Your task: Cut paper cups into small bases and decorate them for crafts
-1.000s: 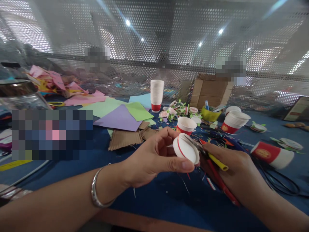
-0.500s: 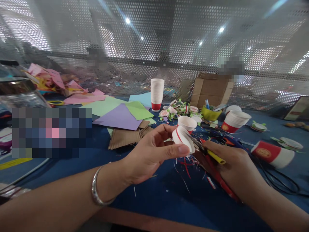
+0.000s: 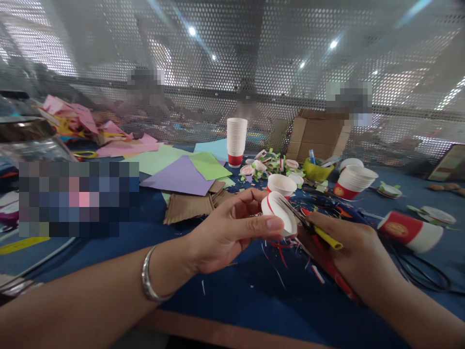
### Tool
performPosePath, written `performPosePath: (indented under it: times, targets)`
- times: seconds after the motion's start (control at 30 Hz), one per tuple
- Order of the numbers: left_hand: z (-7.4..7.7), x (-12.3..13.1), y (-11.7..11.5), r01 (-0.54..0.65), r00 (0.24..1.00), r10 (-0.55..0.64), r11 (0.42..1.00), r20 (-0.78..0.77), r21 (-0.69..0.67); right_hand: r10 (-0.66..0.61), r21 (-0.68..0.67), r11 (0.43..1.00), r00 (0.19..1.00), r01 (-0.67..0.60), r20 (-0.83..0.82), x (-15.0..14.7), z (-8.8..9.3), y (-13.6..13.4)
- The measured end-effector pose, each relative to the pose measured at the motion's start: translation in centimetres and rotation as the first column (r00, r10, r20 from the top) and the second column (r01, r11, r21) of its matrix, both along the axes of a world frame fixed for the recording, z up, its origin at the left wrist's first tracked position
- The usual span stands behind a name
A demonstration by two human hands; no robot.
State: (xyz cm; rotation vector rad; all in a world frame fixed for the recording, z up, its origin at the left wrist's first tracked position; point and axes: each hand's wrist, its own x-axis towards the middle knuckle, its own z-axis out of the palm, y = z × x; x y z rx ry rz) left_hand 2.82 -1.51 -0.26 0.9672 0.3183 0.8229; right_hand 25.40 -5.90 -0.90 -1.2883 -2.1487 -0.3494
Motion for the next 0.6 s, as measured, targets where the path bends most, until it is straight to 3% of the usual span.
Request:
performPosePath:
  times: [0.43, 0.6]
  targets:
    - [-0.1, 0.03, -0.11, 0.041, 0.999, -0.041, 0.998, 0.004, -0.056, 0.006, -0.058, 0.998, 1.0, -0.006, 0.005, 0.51, -0.32, -0.15]
    - [0.04, -0.02, -0.01, 0.093, 0.996, -0.093, 0.994, 0.006, -0.054, 0.031, -0.012, 0.999, 0.999, -0.031, 0.023, 0.22, -0.28, -0.12]
